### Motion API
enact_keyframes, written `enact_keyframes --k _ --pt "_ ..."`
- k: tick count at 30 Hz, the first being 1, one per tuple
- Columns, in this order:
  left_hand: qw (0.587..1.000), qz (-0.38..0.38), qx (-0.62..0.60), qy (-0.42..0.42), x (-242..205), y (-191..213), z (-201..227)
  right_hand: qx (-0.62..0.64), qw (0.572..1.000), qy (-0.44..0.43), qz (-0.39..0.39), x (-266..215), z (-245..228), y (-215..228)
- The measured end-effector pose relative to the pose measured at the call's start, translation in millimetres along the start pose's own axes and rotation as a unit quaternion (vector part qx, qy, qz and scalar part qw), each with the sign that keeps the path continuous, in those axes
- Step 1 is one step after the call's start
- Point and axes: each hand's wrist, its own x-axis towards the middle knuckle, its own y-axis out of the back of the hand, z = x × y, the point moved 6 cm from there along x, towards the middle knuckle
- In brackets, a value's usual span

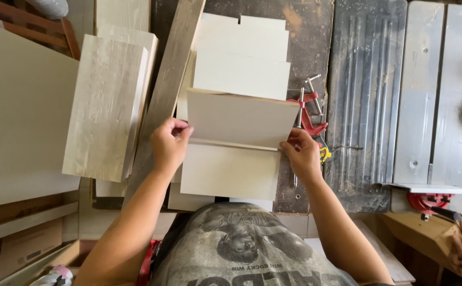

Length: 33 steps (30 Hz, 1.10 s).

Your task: The person aligns several white rectangular wood panels on a workbench, stacks them, and uses a pen to draw straight lines across the panels. The person repeatedly picks up, aligns, and marks the panels, then sets them aside.

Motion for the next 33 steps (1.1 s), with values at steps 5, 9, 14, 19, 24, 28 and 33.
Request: enact_keyframes --k 5,9,14,19,24,28,33 --pt "0.999 -0.015 -0.018 -0.042 -26.5 47.7 52.1 -0.039 0.999 -0.013 -0.031 -42.1 -46.0 13.0" --pt "0.994 -0.087 0.065 0.027 -79.6 46.4 -3.8 -0.061 0.993 -0.074 -0.063 -86.0 -0.4 8.7" --pt "0.992 -0.081 0.054 0.079 -111.6 51.7 -19.7 -0.121 0.980 -0.147 -0.064 -118.0 8.8 5.2" --pt "0.992 -0.068 0.081 0.063 -100.4 49.7 -9.0 -0.166 0.979 -0.118 -0.021 -98.3 5.7 8.2" --pt "0.973 -0.166 0.103 0.121 -99.8 29.1 11.3 -0.049 0.989 -0.128 -0.062 -87.5 39.2 -20.5" --pt "0.977 -0.148 0.121 0.097 -97.9 16.7 -8.1 -0.033 0.994 -0.092 -0.056 -91.2 47.4 -17.5" --pt "0.998 -0.055 0.011 -0.007 -88.9 24.4 16.0 -0.005 1.000 -0.020 0.006 -103.9 16.7 -8.1"
